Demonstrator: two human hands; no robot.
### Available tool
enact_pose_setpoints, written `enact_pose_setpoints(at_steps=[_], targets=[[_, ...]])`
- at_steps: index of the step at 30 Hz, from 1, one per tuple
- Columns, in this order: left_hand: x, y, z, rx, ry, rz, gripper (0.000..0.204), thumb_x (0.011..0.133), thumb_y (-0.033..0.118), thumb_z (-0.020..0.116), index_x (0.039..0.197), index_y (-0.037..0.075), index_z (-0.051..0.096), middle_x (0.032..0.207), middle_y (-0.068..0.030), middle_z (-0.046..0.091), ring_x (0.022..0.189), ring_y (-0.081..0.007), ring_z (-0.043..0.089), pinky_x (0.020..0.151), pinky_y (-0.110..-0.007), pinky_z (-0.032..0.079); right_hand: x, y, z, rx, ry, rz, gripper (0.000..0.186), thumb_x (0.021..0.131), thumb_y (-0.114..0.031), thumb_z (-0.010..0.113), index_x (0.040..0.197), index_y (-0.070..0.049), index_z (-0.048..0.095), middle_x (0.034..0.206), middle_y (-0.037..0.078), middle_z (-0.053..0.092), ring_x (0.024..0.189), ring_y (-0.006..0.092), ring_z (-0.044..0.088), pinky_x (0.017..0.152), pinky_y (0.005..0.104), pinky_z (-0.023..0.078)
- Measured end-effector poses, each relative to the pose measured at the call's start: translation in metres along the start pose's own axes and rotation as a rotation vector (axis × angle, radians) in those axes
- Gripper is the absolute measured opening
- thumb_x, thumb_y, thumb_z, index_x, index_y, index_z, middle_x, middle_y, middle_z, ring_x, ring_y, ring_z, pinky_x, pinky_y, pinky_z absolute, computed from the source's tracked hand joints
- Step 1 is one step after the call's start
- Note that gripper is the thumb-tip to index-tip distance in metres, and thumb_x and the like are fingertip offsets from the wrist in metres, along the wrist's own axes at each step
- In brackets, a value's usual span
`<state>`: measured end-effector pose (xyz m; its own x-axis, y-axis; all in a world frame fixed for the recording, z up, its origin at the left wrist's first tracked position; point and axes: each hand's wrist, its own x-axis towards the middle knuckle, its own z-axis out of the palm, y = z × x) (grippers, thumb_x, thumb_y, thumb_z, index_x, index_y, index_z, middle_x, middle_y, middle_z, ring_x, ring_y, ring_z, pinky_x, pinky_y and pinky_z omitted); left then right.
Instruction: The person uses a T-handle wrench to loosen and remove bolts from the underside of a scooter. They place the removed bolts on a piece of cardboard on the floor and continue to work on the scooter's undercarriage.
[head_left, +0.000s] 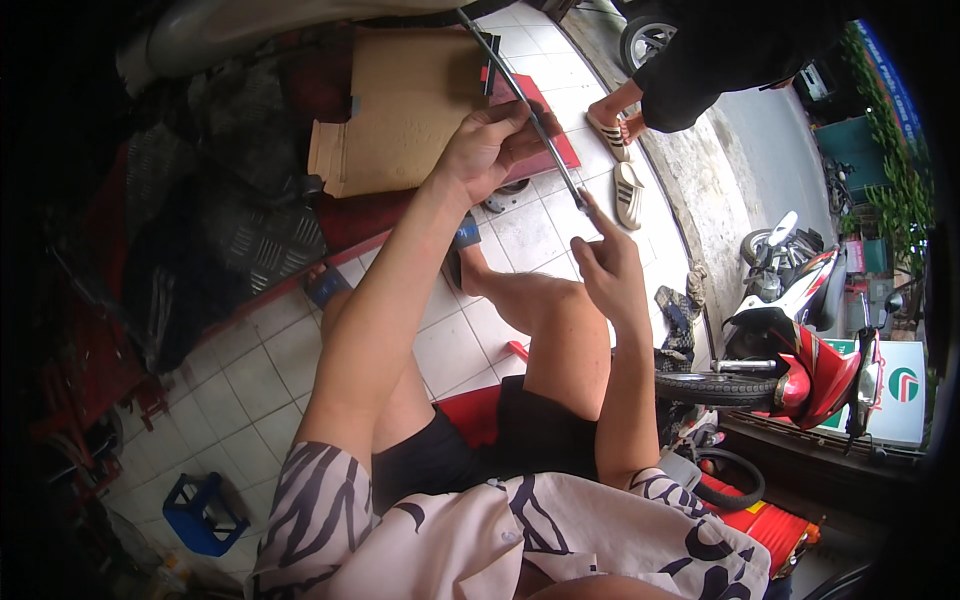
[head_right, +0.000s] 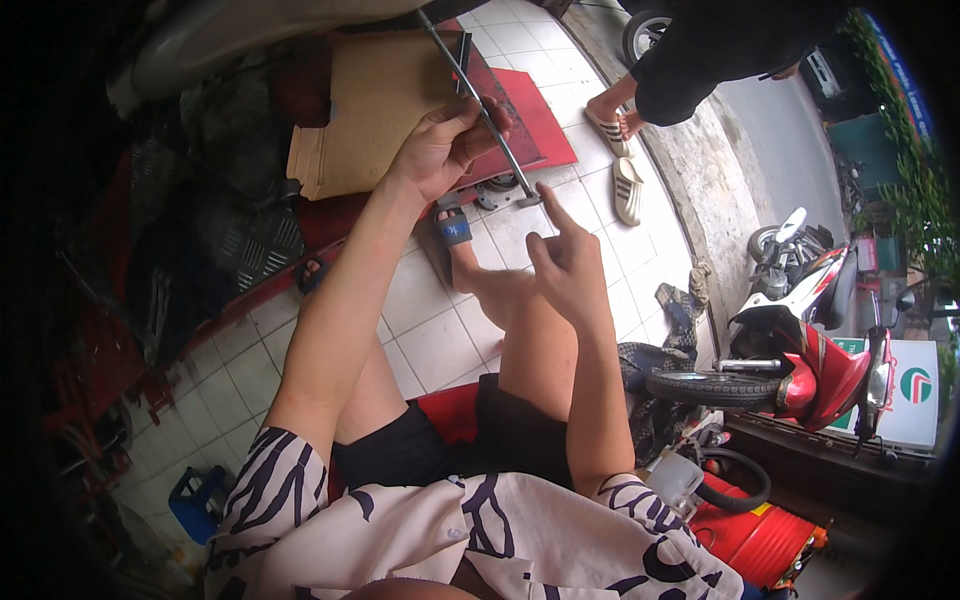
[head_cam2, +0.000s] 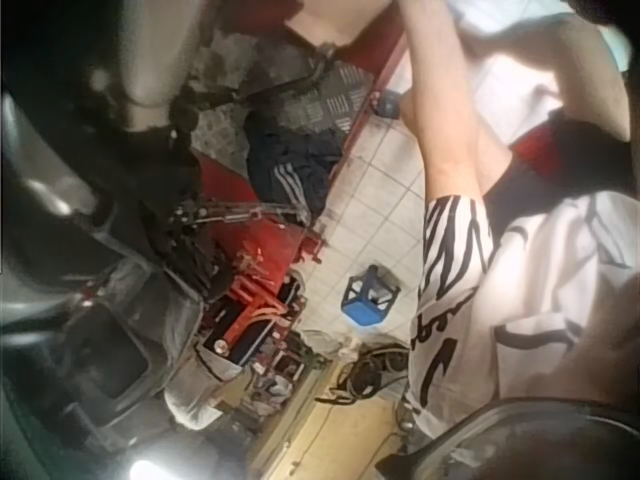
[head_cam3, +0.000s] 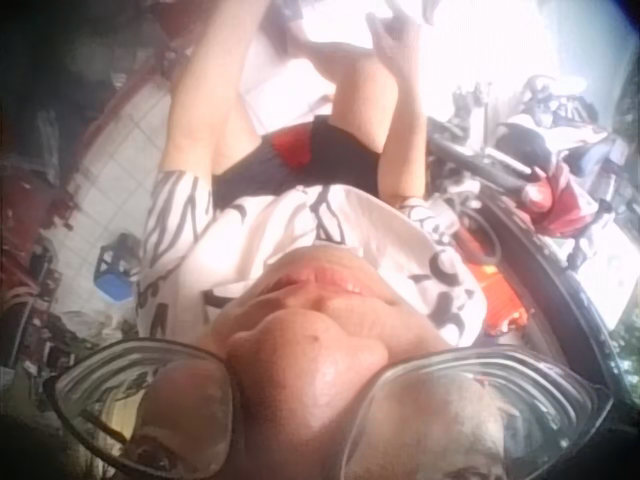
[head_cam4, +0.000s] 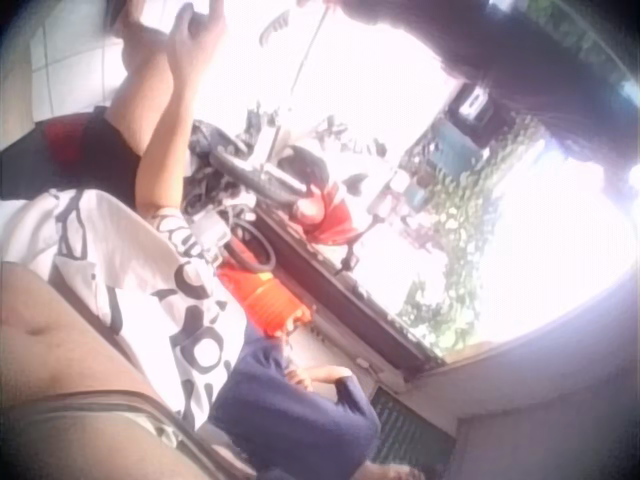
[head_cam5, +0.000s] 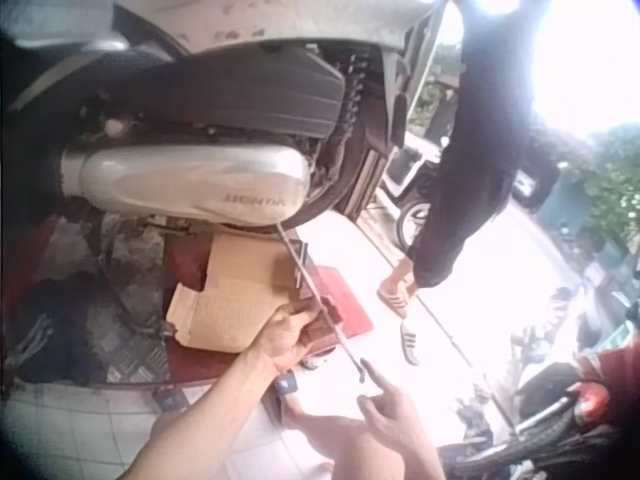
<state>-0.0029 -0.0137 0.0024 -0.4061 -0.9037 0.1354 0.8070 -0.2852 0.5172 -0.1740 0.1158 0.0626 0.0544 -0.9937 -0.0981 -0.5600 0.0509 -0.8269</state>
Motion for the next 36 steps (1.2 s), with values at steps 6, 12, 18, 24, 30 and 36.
enact_pose_setpoints(at_steps=[6, 12, 18, 24, 30, 36], targets=[[0.001, 0.002, 0.001, -0.042, 0.015, 0.014, 0.02, 0.096, 0.013, 0.05, 0.102, -0.002, 0.061, 0.099, -0.0153, 0.065, 0.096, -0.0246, 0.065, 0.085, -0.032, 0.057, -0.01, -0.017, 0.002, 0.114, -0.059, -0.309, 0.078, 0.075, 0.002, 0.05, 0.148, -0.004, 0.022, 0.052, -0.003, 0.033, 0.049, 0.0058, 0.031, 0.047, 0.0234, 0.027], [0.003, 0.004, -0.002, -0.04, 0.021, 0.012, 0.021, 0.096, 0.014, 0.05, 0.103, -0.003, 0.061, 0.1, -0.016, 0.065, 0.097, -0.0252, 0.065, 0.083, -0.033, 0.057, -0.005, -0.003, -0.005, -0.153, -0.359, -0.275, 0.067, 0.077, -0.001, 0.055, 0.141, 0.0, 0.037, 0.053, 0.001, 0.043, 0.048, 0.0088, 0.034, 0.047, 0.0275, 0.028], [0.002, 0.006, -0.004, -0.051, 0.023, 0.022, 0.021, 0.097, 0.016, 0.05, 0.103, -0.002, 0.061, 0.099, -0.0148, 0.065, 0.095, -0.0246, 0.065, 0.083, -0.032, 0.057, -0.003, -0.014, -0.013, 0.301, 0.013, -0.061, 0.067, 0.079, -0.002, 0.049, 0.143, 0.002, 0.031, 0.051, -0.001, 0.038, 0.048, 0.0054, 0.035, 0.047, 0.0242, 0.031], [0.003, 0.008, -0.008, -0.05, 0.056, 0.032, 0.022, 0.097, 0.016, 0.05, 0.104, -0.003, 0.06, 0.098, -0.0144, 0.065, 0.095, -0.024, 0.065, 0.084, -0.033, 0.057, -0.01, -0.024, -0.001, 0.125, -0.361, -0.298, 0.079, 0.076, 0.0, 0.052, 0.148, -0.003, 0.02, 0.052, -0.002, 0.031, 0.048, 0.0078, 0.029, 0.048, 0.0247, 0.026], [0.005, 0.007, -0.005, -0.052, 0.055, 0.018, 0.022, 0.097, 0.016, 0.05, 0.104, -0.003, 0.059, 0.098, -0.0144, 0.064, 0.095, -0.0237, 0.065, 0.084, -0.032, 0.057, 0.003, -0.006, -0.006, -0.038, -0.355, -0.007, 0.073, 0.079, -0.002, 0.049, 0.147, -0.002, 0.022, 0.054, 0.0, 0.043, 0.052, 0.0074, 0.041, 0.05, 0.0235, 0.032], [0.002, 0.015, -0.01, -0.044, 0.092, 0.038, 0.022, 0.097, 0.016, 0.051, 0.103, -0.002, 0.06, 0.098, -0.015, 0.065, 0.092, -0.0236, 0.065, 0.083, -0.031, 0.057, -0.001, -0.03, -0.003, 0.392, -0.099, -0.042, 0.074, 0.079, -0.001, 0.05, 0.148, -0.003, 0.022, 0.055, -0.004, 0.04, 0.053, 0.0049, 0.039, 0.05, 0.0206, 0.031]])
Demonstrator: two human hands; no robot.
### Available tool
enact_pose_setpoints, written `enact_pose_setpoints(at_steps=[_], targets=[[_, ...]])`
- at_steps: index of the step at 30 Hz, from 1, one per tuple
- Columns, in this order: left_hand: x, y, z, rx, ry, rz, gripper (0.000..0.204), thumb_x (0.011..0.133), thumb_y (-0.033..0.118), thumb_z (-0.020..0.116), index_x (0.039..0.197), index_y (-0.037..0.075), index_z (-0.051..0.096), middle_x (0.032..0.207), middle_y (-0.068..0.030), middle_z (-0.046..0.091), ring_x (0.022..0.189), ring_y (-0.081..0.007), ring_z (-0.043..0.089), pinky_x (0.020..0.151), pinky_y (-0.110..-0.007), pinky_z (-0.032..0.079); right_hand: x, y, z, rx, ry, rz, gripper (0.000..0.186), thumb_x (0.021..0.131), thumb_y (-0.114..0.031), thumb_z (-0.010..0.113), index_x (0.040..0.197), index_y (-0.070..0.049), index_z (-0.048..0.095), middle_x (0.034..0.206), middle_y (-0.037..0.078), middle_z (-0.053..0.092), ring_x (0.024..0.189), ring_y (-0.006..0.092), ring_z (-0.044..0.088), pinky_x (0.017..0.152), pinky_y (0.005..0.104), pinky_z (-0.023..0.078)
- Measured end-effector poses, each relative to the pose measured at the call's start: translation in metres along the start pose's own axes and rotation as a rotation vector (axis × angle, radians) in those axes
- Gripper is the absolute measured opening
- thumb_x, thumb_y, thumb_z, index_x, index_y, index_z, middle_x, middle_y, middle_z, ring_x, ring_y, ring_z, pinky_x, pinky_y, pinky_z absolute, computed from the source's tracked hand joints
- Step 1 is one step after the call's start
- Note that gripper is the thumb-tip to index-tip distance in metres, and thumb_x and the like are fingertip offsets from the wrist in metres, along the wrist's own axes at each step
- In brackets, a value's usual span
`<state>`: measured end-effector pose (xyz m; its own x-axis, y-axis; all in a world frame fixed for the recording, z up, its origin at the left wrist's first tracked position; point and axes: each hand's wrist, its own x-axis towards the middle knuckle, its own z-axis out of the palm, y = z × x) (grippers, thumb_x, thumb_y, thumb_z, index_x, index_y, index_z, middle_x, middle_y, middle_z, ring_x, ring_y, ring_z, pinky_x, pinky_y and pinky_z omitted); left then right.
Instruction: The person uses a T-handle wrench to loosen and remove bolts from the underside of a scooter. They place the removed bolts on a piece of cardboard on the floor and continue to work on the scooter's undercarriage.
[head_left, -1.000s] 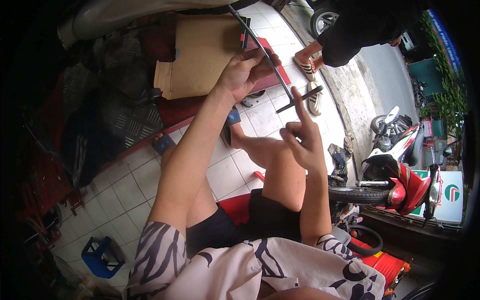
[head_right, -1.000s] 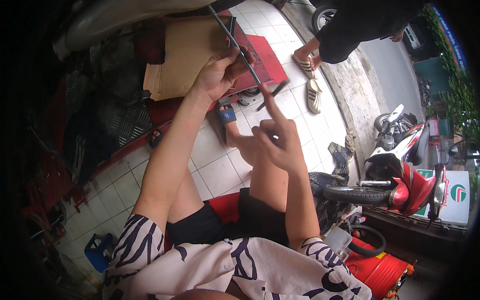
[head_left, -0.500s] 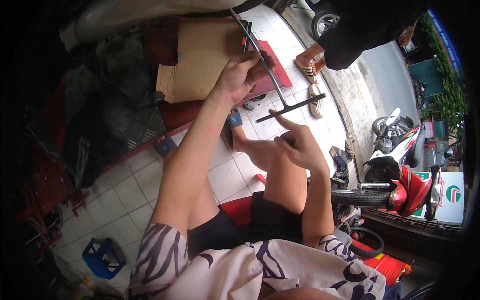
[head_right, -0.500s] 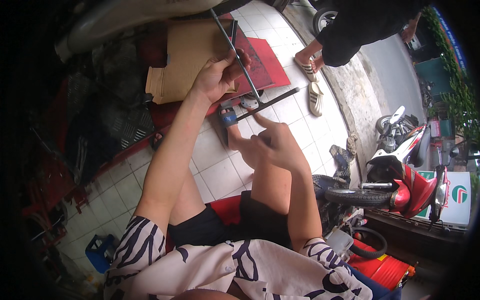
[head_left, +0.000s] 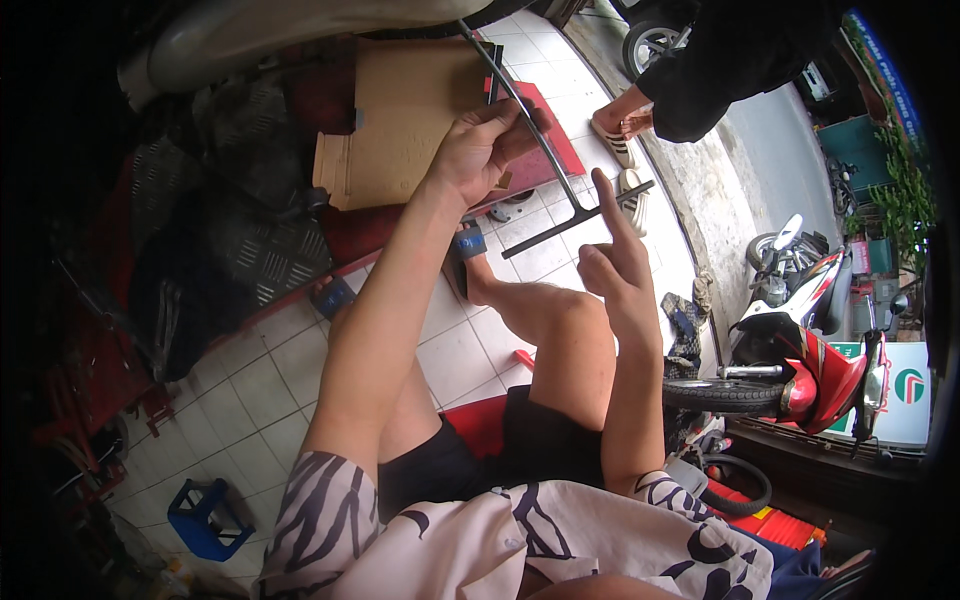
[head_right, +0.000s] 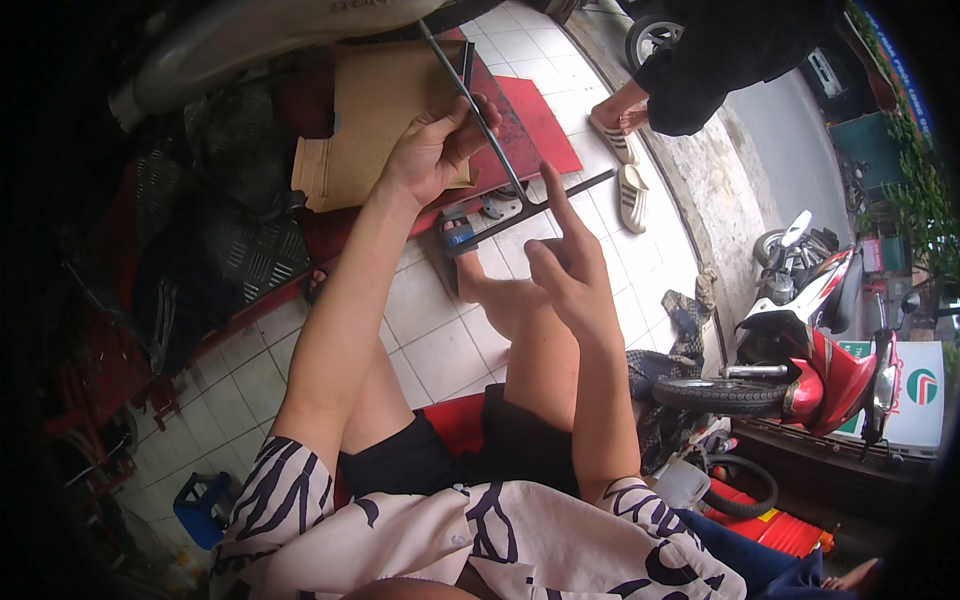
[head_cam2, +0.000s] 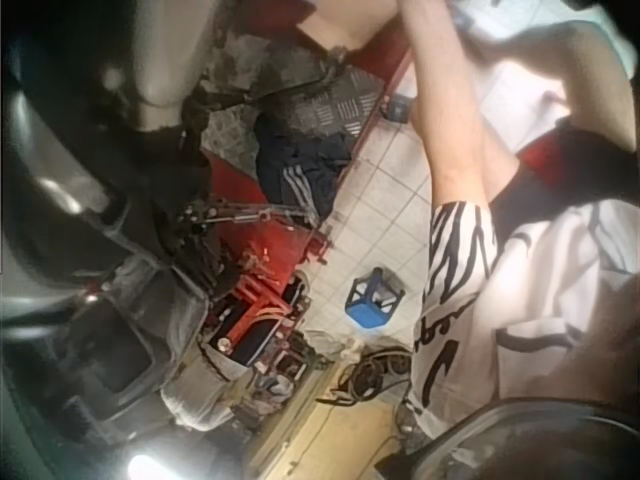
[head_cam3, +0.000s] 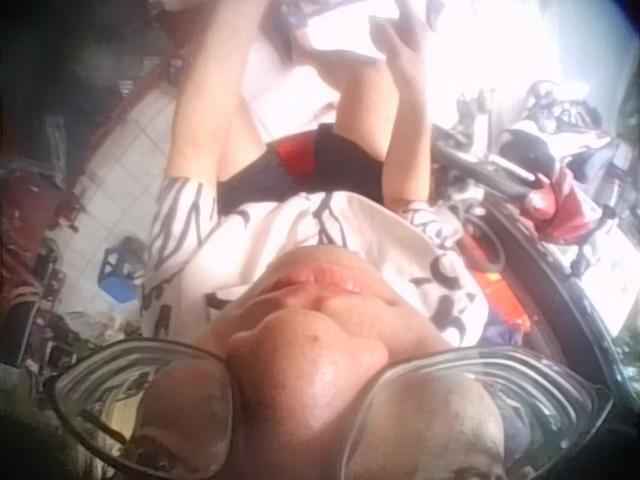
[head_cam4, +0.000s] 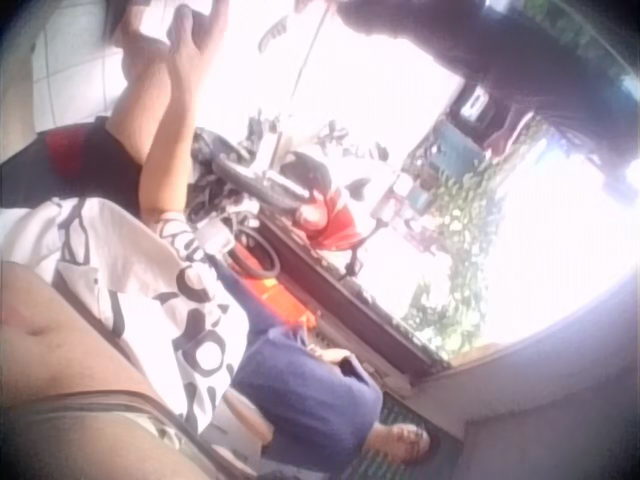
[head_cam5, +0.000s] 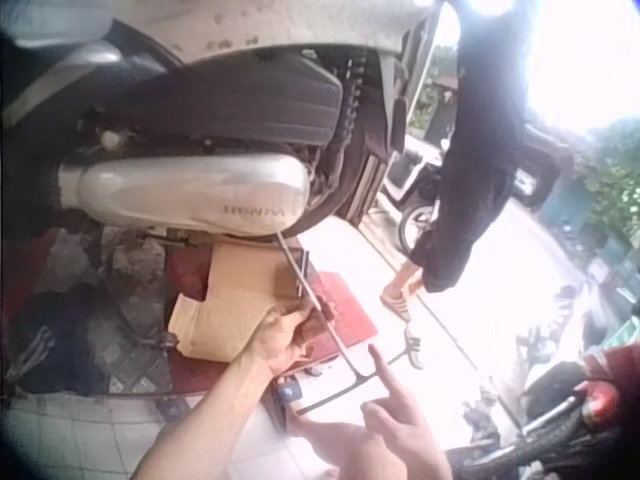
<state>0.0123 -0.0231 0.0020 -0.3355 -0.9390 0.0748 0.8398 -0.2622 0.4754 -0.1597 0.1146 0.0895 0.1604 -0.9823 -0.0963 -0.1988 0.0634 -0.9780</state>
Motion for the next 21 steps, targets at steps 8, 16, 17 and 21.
enact_pose_setpoints(at_steps=[8, 16, 17, 21], targets=[[0.002, 0.0, 0.009, -0.024, 0.021, 0.007, 0.022, 0.096, 0.016, 0.051, 0.103, -0.002, 0.06, 0.097, -0.015, 0.065, 0.09, -0.0236, 0.066, 0.081, -0.03, 0.058, -0.005, 0.012, 0.002, 0.005, -0.085, -0.051, 0.056, 0.082, -0.009, 0.056, 0.136, 0.002, 0.044, 0.068, 0.003, 0.058, 0.056, 0.0051, 0.042, 0.052, 0.0215, 0.033], [0.006, -0.003, 0.002, 0.045, 0.005, -0.005, 0.022, 0.096, 0.016, 0.051, 0.103, -0.002, 0.06, 0.097, -0.0156, 0.066, 0.093, -0.0244, 0.066, 0.082, -0.03, 0.057, -0.008, 0.012, -0.001, -0.182, -0.3, -0.164, 0.067, 0.081, -0.008, 0.055, 0.142, 0.003, 0.031, 0.059, 0.003, 0.052, 0.054, 0.0087, 0.045, 0.052, 0.0249, 0.035], [0.006, -0.003, 0.0, 0.043, 0.008, 0.001, 0.022, 0.096, 0.016, 0.051, 0.103, -0.003, 0.06, 0.097, -0.0156, 0.066, 0.093, -0.0245, 0.066, 0.082, -0.03, 0.057, -0.007, 0.011, 0.0, -0.068, -0.17, -0.147, 0.07, 0.081, -0.008, 0.055, 0.144, 0.003, 0.027, 0.057, 0.003, 0.051, 0.054, 0.0083, 0.045, 0.052, 0.0241, 0.035], [0.004, -0.003, 0.005, 0.048, 0.054, 0.0, 0.022, 0.096, 0.016, 0.051, 0.104, -0.003, 0.06, 0.098, -0.0153, 0.065, 0.092, -0.0235, 0.066, 0.084, -0.031, 0.057, 0.0, 0.02, -0.006, -0.163, -0.015, 0.099, 0.07, 0.081, -0.009, 0.058, 0.142, 0.008, 0.028, 0.055, 0.002, 0.047, 0.054, 0.0061, 0.043, 0.05, 0.0228, 0.031]])
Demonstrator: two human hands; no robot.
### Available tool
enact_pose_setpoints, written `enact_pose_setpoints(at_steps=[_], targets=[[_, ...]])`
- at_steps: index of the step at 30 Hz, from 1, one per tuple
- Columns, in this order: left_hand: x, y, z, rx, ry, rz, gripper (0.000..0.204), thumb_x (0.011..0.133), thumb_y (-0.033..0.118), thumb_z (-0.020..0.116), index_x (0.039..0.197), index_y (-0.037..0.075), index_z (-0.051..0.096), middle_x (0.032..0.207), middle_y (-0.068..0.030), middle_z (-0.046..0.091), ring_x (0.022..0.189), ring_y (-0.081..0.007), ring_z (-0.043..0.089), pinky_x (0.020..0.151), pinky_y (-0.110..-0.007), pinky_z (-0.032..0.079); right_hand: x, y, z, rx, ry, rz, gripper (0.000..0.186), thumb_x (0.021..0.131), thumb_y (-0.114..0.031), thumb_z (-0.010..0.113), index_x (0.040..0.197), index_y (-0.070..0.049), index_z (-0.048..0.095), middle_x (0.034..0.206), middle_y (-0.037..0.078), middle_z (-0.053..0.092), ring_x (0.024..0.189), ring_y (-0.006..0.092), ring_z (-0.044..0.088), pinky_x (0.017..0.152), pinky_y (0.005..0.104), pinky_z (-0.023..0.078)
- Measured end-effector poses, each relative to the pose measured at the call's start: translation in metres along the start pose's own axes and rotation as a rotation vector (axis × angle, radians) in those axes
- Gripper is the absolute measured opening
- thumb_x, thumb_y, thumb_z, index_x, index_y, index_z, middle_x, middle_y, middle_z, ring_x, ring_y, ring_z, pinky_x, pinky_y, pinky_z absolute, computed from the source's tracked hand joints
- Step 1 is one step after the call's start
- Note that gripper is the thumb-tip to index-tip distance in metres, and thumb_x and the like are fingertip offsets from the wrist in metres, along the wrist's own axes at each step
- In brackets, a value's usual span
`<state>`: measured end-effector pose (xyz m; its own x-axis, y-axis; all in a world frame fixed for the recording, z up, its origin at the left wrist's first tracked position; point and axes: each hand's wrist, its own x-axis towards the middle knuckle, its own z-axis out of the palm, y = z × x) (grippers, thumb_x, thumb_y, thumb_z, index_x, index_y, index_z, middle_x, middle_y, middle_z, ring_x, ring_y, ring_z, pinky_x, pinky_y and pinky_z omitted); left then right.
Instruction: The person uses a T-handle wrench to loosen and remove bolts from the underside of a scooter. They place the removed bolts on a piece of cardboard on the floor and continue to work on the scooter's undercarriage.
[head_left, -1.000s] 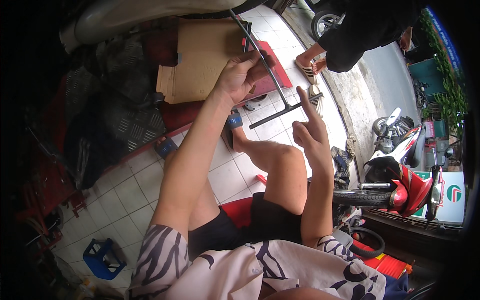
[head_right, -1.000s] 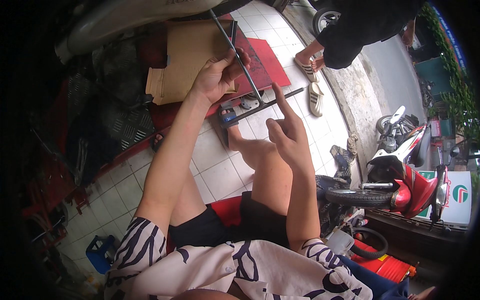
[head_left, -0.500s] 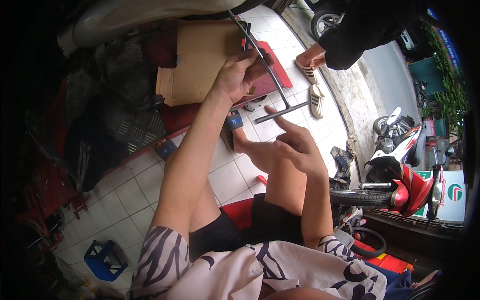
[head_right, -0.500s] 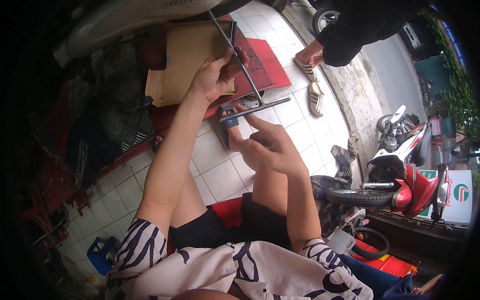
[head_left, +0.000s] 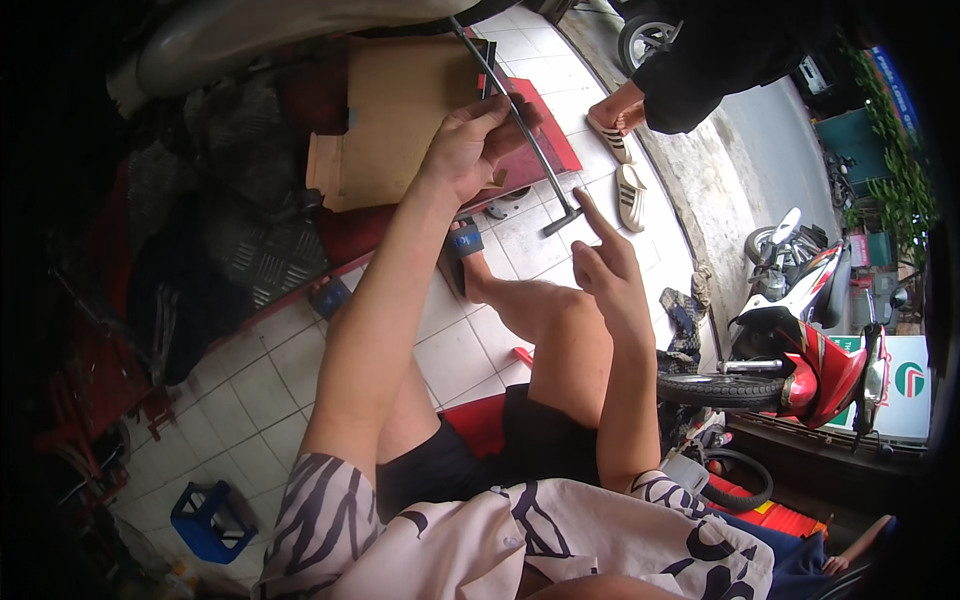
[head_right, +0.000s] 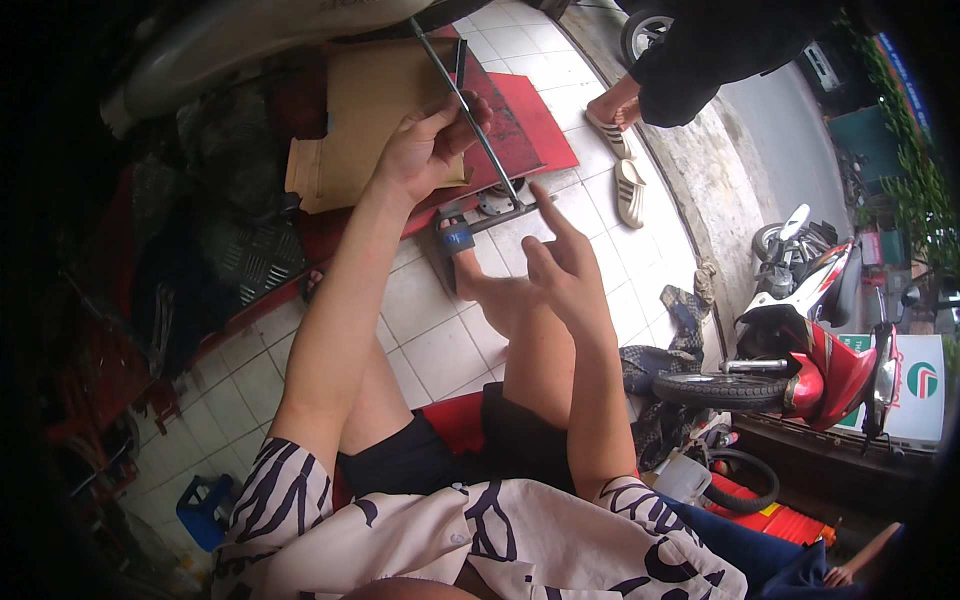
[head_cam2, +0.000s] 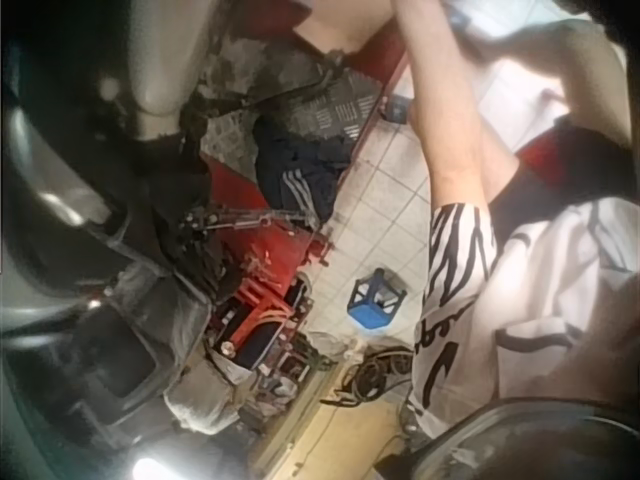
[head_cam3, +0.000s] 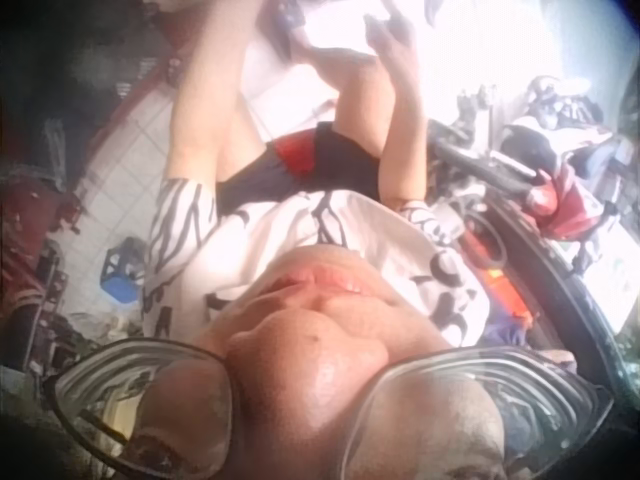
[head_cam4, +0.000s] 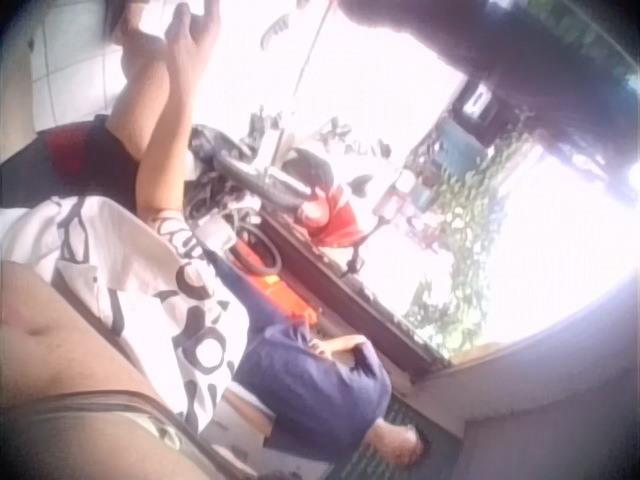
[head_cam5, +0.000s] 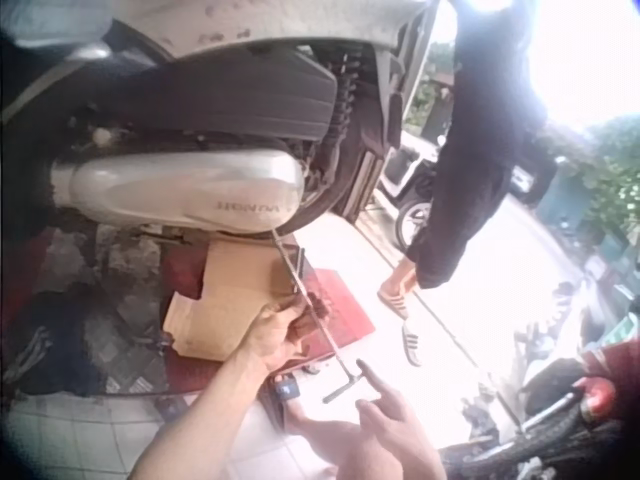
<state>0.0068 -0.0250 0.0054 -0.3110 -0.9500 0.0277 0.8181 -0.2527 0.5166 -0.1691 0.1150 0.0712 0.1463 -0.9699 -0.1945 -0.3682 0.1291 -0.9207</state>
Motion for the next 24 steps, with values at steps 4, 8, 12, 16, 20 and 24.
enact_pose_setpoints(at_steps=[4, 8, 12, 16, 20, 24], targets=[[-0.003, 0.008, -0.002, -0.034, -0.093, 0.028, 0.022, 0.097, 0.015, 0.05, 0.104, -0.003, 0.06, 0.099, -0.0149, 0.065, 0.092, -0.0216, 0.066, 0.084, -0.03, 0.057, -0.007, 0.009, -0.009, -0.034, -0.167, -0.116, 0.066, 0.083, -0.014, 0.062, 0.136, 0.013, 0.034, 0.057, 0.004, 0.05, 0.06, 0.0068, 0.047, 0.056, 0.0228, 0.035], [-0.003, 0.008, -0.006, -0.002, -0.166, 0.041, 0.023, 0.097, 0.015, 0.05, 0.105, -0.003, 0.061, 0.1, -0.0143, 0.065, 0.093, -0.0203, 0.066, 0.083, -0.029, 0.057, -0.002, 0.004, 0.0, -0.083, 0.018, -0.155, 0.053, 0.082, -0.019, 0.065, 0.126, 0.009, 0.051, 0.051, 0.007, 0.043, 0.053, 0.0069, 0.04, 0.049, 0.0252, 0.032], [-0.005, 0.005, -0.003, 0.059, -0.044, 0.006, 0.023, 0.096, 0.016, 0.051, 0.105, -0.003, 0.061, 0.1, -0.0136, 0.065, 0.093, -0.0203, 0.066, 0.083, -0.029, 0.057, 0.014, -0.004, 0.013, -0.455, 0.265, -0.261, 0.029, 0.08, -0.024, 0.069, 0.079, 0.005, 0.065, 0.045, 0.008, 0.042, 0.041, 0.0149, 0.038, 0.043, 0.0303, 0.031], [-0.003, 0.004, -0.002, 0.015, -0.047, 0.011, 0.023, 0.096, 0.016, 0.052, 0.104, -0.003, 0.061, 0.1, -0.0136, 0.066, 0.093, -0.0208, 0.066, 0.083, -0.029, 0.057, 0.036, -0.008, 0.019, -0.489, 0.328, -0.322, 0.042, 0.088, -0.031, 0.062, 0.06, 0.001, 0.057, 0.044, 0.007, 0.041, 0.037, 0.0166, 0.039, 0.041, 0.0317, 0.032], [0.001, 0.006, 0.0, -0.027, -0.102, 0.035, 0.022, 0.096, 0.016, 0.052, 0.105, -0.003, 0.06, 0.101, -0.0139, 0.065, 0.095, -0.021, 0.065, 0.084, -0.031, 0.057, 0.042, -0.008, 0.02, 0.475, 0.002, 0.022, 0.056, 0.1, -0.041, 0.038, 0.067, 0.0, 0.057, 0.048, -0.001, 0.041, 0.04, 0.0076, 0.029, 0.042, 0.0251, 0.021], [-0.005, 0.011, -0.003, -0.038, -0.126, 0.021, 0.022, 0.097, 0.016, 0.051, 0.105, -0.002, 0.06, 0.101, -0.0122, 0.065, 0.095, -0.0201, 0.065, 0.086, -0.031, 0.056, 0.04, -0.019, 0.027, 0.236, 0.017, 0.022, 0.054, 0.101, -0.042, 0.035, 0.07, 0.0, 0.05, 0.048, -0.002, 0.032, 0.041, 0.0058, 0.024, 0.041, 0.0231, 0.018]])
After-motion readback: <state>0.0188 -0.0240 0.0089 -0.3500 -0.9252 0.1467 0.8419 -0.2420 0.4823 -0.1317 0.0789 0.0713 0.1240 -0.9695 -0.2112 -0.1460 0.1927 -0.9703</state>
